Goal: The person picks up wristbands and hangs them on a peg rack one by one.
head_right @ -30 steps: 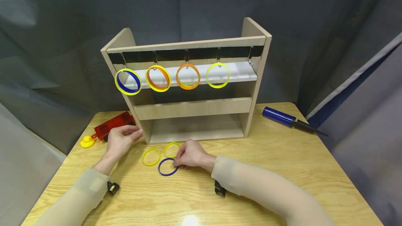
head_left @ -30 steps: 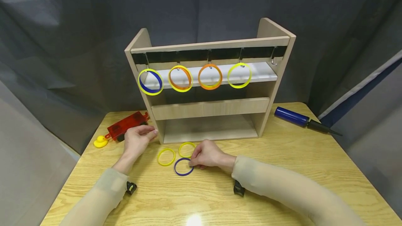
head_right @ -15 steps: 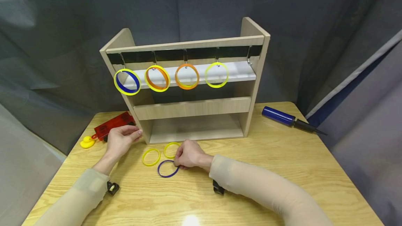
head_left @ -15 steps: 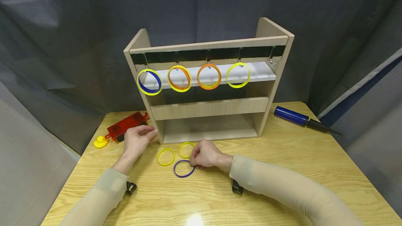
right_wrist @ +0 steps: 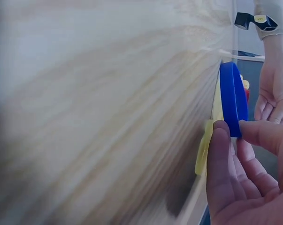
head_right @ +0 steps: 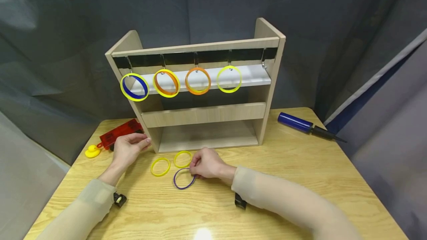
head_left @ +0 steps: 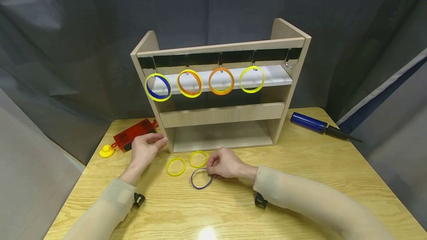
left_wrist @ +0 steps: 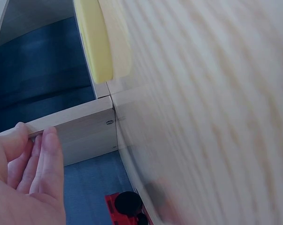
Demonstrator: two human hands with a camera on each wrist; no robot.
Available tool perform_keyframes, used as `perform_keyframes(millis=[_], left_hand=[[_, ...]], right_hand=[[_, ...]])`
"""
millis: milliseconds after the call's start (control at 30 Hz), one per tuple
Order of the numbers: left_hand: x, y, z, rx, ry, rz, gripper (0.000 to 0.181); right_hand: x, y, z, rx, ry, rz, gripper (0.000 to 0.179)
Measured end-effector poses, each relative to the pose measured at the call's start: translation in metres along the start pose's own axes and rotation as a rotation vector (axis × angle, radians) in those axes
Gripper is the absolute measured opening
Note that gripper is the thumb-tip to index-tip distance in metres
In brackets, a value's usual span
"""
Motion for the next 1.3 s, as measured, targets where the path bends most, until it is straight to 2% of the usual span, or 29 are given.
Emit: perform_keyframes(millis=[333, 600, 767, 900, 1000, 1200, 1300], left_hand=[[-0.001, 0.000, -0.001, 0.004, 0.016, 0.008, 0.024], [-0.002, 0.000, -0.001, 0.007, 0.018, 0.020, 0.025], [-0.002, 0.000, 0.001, 0.012, 0.022, 0.036, 0.026], [-0.002, 0.001, 0.002, 0.009, 0.014, 0.027, 0.026], [-0.002, 0.001, 0.002, 0.004, -0.003, 0.025, 0.026], [-0.001, 0.001, 0.002, 0.002, -0.027, 0.023, 0.026], [-0.001, 0.001, 0.002, 0.000, -0.025, 0.016, 0.025]], right_hand=[[0.002, 0.024, 0.033, -0.052, -0.020, 0.036, 0.007], [0.027, 0.051, 0.075, -0.110, -0.115, 0.098, 0.009], [0.048, 0.067, 0.107, -0.189, -0.181, 0.111, 0.012], [0.069, 0.077, 0.136, -0.278, -0.188, 0.139, 0.015], [0.088, 0.082, 0.160, -0.375, -0.216, 0.203, 0.014], [0.114, 0.087, 0.201, -0.626, -0.437, 0.449, 0.013], [0.119, 0.086, 0.212, -0.723, -0.550, 0.513, 0.017]])
Point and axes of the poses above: each hand's wrist, its own y-axis away from the middle knuckle, its own z-axis out of the back of the hand, x = y × z, the point moved 2 cm from there along -y, towards the middle knuckle, and after that the axes turned 1 degree about -y, right-handed, at the moved point
